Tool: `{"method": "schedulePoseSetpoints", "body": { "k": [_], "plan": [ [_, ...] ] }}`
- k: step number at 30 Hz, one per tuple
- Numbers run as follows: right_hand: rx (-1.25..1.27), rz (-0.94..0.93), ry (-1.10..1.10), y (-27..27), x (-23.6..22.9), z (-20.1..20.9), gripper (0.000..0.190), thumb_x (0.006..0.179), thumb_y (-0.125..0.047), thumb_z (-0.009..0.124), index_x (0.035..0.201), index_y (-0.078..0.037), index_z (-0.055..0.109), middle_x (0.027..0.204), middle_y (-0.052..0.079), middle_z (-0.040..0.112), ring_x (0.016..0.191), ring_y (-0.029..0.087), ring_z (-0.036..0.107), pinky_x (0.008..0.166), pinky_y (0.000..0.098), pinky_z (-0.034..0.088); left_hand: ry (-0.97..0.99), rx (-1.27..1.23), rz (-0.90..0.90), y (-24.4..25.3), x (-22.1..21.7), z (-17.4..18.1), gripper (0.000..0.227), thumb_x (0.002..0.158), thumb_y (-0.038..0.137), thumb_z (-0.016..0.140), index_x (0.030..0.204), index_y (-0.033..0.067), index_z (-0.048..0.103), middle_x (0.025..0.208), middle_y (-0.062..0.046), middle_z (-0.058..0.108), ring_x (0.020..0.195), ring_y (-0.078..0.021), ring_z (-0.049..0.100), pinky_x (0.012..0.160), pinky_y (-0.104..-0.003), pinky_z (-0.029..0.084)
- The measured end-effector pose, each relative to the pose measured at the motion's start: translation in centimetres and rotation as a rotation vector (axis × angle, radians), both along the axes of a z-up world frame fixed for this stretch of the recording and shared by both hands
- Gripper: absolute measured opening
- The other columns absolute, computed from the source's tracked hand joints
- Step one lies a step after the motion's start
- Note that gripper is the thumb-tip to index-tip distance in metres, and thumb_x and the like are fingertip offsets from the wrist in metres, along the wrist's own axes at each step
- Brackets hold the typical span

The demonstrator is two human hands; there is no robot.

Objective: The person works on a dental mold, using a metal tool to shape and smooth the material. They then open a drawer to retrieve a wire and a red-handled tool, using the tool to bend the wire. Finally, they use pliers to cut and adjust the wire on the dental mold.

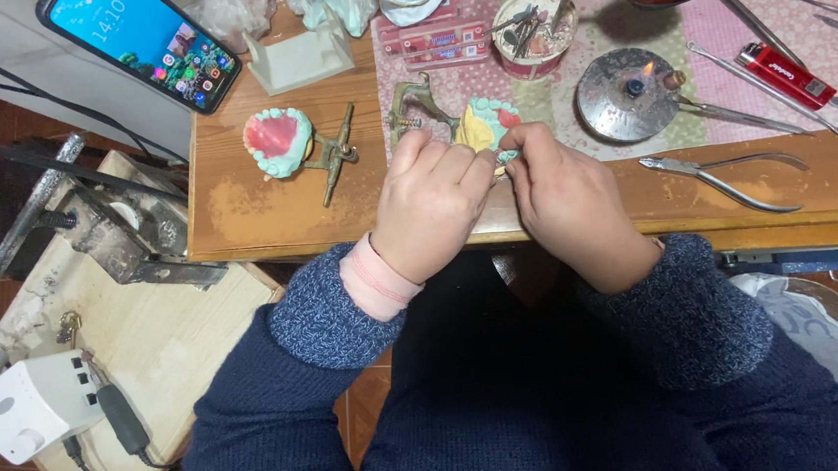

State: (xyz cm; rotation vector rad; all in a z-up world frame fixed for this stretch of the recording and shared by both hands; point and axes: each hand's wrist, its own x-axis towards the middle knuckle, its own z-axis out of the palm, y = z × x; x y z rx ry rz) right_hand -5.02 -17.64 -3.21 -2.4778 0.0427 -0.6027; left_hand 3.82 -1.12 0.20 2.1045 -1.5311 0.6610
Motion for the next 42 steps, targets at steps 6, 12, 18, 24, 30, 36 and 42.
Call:
{"method": "schedulePoseSetpoints", "body": {
  "k": [6, 12, 18, 24, 30, 36, 42],
  "plan": [
    [0.002, -0.005, 0.0, -0.1, 0.0, -0.1, 0.02, 0.1, -0.009, 0.065, 0.117, -0.004, 0.055, 0.087, 0.018, 0.069, 0.082, 0.036, 0.07, 0.07, 0.0472, 0.053, 0.004, -0.003, 0.005, -0.1, 0.0, -0.1, 0.009, 0.091, 0.011, 0.07, 0.099, 0.0087, 0.07, 0.082, -0.004, 0.058, 0.084, -0.0227, 0.061, 0.094, -0.04, 0.046],
    [0.016, -0.009, -0.01, -0.1, -0.1, 0.0, 0.02, 0.101, -0.01, 0.066, 0.117, -0.005, 0.056, 0.09, 0.018, 0.07, 0.084, 0.036, 0.07, 0.07, 0.0466, 0.053, 0.02, -0.01, 0.006, -0.1, 0.0, -0.1, 0.011, 0.09, 0.012, 0.072, 0.1, 0.0088, 0.07, 0.082, -0.004, 0.058, 0.084, -0.023, 0.061, 0.095, -0.041, 0.046],
    [0.097, -0.035, -0.039, 0.2, -0.2, 0.3, 0.017, 0.099, -0.008, 0.07, 0.112, -0.005, 0.061, 0.092, 0.017, 0.07, 0.082, 0.035, 0.069, 0.07, 0.0447, 0.053, 0.034, -0.005, 0.017, -0.1, 0.0, -0.2, 0.01, 0.088, 0.012, 0.073, 0.097, 0.0095, 0.07, 0.082, -0.004, 0.058, 0.085, -0.0238, 0.061, 0.095, -0.041, 0.046],
    [-0.023, -0.013, -0.215, 0.7, -0.8, 1.3, 0.011, 0.096, -0.004, 0.074, 0.106, -0.006, 0.07, 0.093, 0.012, 0.067, 0.085, 0.032, 0.068, 0.073, 0.0406, 0.055, 0.105, -0.001, 0.05, -0.2, -0.5, 0.3, 0.016, 0.084, 0.016, 0.077, 0.095, 0.009, 0.067, 0.086, -0.006, 0.06, 0.09, -0.0268, 0.061, 0.096, -0.043, 0.043],
    [-0.062, 0.036, -0.171, 0.2, -0.7, 1.4, 0.01, 0.094, -0.004, 0.075, 0.103, -0.007, 0.072, 0.092, 0.012, 0.066, 0.083, 0.032, 0.067, 0.071, 0.0407, 0.054, 0.166, -0.027, 0.142, -0.5, -1.0, 0.1, 0.022, 0.077, 0.016, 0.081, 0.091, 0.0087, 0.065, 0.088, -0.008, 0.062, 0.093, -0.0296, 0.061, 0.096, -0.045, 0.041],
    [0.06, 0.035, -0.159, -0.2, -0.1, 0.3, 0.008, 0.095, -0.005, 0.073, 0.101, -0.004, 0.068, 0.096, 0.013, 0.068, 0.083, 0.031, 0.068, 0.071, 0.0393, 0.054, 0.176, -0.086, 0.133, -0.1, -1.4, 1.2, 0.027, 0.075, 0.016, 0.081, 0.096, 0.0077, 0.067, 0.093, -0.007, 0.064, 0.096, -0.0297, 0.061, 0.098, -0.045, 0.041],
    [0.166, -0.026, -0.34, 0.3, -1.5, 0.5, 0.011, 0.092, -0.002, 0.076, 0.097, -0.003, 0.066, 0.088, 0.013, 0.067, 0.073, 0.025, 0.067, 0.065, 0.0349, 0.053, 0.37, -0.271, 0.102, 0.3, -3.3, 1.7, 0.019, 0.085, 0.015, 0.081, 0.1, 0.0076, 0.073, 0.093, -0.005, 0.069, 0.09, -0.0243, 0.065, 0.087, -0.039, 0.045]
  ]
}}
